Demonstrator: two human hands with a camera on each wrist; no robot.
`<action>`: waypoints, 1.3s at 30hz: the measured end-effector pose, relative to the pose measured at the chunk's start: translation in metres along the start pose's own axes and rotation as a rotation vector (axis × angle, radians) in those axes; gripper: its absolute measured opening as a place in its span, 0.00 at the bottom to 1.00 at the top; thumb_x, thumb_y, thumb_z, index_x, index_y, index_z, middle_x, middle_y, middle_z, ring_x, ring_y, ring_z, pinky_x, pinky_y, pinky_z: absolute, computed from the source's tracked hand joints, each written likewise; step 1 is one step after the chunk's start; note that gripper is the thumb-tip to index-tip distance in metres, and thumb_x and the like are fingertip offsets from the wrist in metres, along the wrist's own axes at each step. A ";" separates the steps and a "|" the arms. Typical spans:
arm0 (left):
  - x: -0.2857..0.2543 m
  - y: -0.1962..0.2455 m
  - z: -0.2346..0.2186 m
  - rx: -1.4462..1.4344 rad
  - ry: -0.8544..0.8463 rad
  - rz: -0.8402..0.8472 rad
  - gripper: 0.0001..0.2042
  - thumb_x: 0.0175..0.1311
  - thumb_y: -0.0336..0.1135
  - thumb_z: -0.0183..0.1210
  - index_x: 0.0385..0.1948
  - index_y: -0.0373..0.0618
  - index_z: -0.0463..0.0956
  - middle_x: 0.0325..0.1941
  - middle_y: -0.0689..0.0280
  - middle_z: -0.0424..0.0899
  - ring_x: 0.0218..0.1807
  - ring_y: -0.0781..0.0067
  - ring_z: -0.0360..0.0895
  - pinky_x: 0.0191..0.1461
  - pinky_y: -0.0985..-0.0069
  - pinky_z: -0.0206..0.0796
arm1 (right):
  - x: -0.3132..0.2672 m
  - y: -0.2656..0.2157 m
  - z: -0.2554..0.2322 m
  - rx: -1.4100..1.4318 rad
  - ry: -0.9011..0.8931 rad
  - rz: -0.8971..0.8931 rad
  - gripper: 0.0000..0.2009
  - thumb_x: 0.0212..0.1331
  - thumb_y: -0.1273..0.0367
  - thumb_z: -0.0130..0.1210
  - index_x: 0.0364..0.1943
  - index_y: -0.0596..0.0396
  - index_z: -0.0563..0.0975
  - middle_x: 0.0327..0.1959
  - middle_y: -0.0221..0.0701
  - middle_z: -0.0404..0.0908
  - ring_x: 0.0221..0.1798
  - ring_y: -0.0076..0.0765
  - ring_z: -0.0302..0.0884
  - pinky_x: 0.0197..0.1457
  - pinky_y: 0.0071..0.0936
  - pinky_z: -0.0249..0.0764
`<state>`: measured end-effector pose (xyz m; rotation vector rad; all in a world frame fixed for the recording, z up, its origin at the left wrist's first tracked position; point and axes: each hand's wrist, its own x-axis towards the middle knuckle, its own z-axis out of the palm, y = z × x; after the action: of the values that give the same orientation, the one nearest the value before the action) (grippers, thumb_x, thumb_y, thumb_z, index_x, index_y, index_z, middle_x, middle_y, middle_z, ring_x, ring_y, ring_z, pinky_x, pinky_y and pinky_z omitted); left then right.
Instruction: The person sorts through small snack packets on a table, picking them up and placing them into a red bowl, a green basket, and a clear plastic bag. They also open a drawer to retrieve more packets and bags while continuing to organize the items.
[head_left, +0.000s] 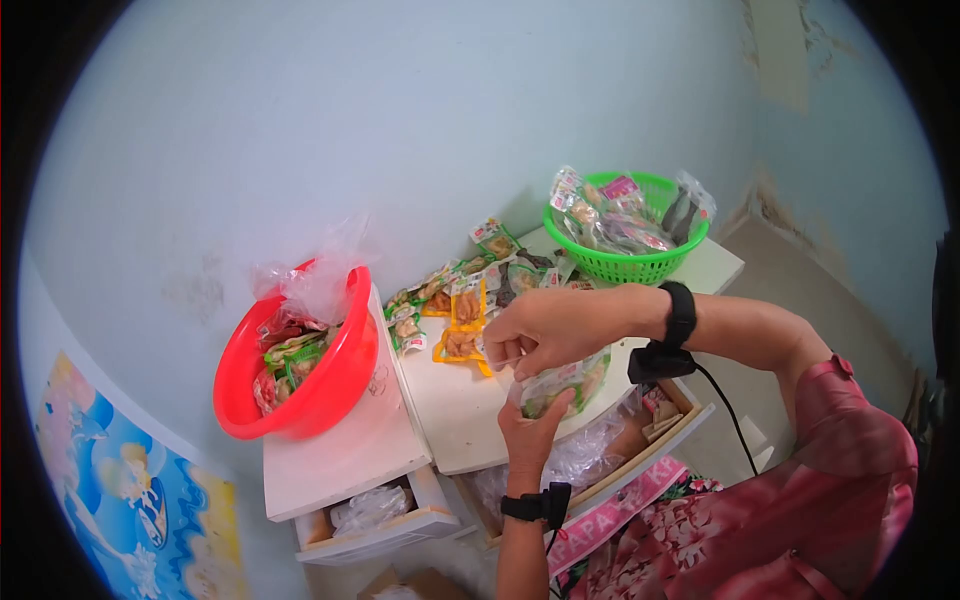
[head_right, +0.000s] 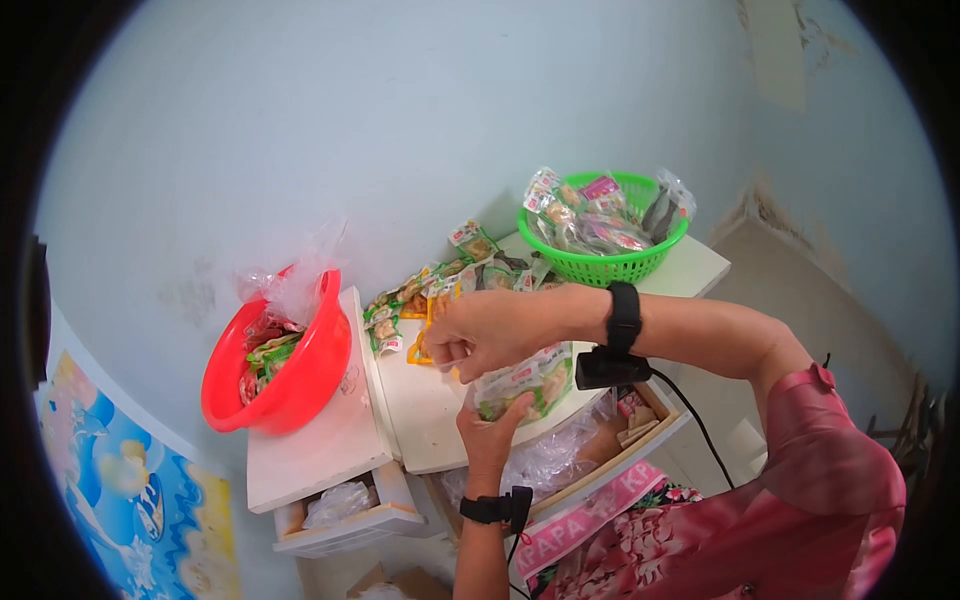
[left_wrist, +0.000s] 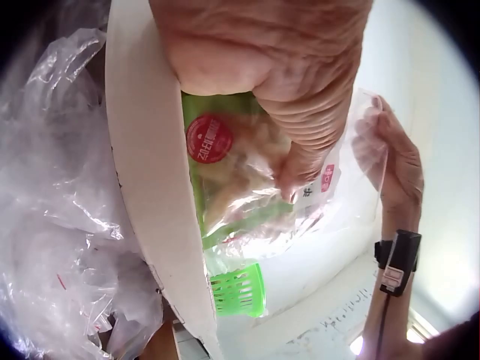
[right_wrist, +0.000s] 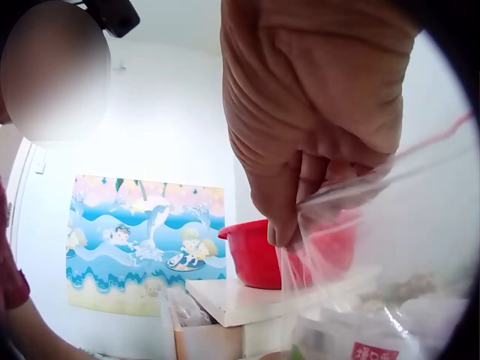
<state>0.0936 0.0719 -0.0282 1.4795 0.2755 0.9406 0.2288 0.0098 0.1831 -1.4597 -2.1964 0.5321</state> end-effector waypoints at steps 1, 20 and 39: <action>0.001 0.000 -0.001 0.022 0.016 0.014 0.22 0.57 0.29 0.76 0.53 0.36 0.80 0.49 0.63 0.88 0.49 0.75 0.84 0.55 0.74 0.77 | 0.000 -0.006 -0.001 0.038 0.027 -0.004 0.13 0.60 0.67 0.67 0.45 0.59 0.81 0.34 0.34 0.85 0.37 0.33 0.84 0.41 0.31 0.78; 0.002 -0.004 0.001 -0.016 -0.009 0.010 0.29 0.55 0.30 0.77 0.59 0.35 0.75 0.51 0.60 0.87 0.50 0.73 0.83 0.57 0.72 0.76 | -0.024 0.015 -0.007 -0.517 -0.053 -0.060 0.05 0.51 0.71 0.57 0.29 0.54 0.84 0.27 0.38 0.84 0.34 0.51 0.83 0.36 0.46 0.74; 0.001 0.006 0.002 0.095 0.104 0.047 0.37 0.49 0.31 0.81 0.62 0.36 0.71 0.57 0.58 0.83 0.57 0.68 0.81 0.61 0.69 0.75 | -0.009 0.039 0.028 -0.594 0.111 -0.199 0.05 0.52 0.70 0.61 0.31 0.56 0.78 0.29 0.38 0.82 0.31 0.51 0.82 0.28 0.45 0.73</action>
<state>0.0938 0.0698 -0.0223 1.5316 0.3673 1.0566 0.2456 0.0134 0.1376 -1.4622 -2.4877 -0.2924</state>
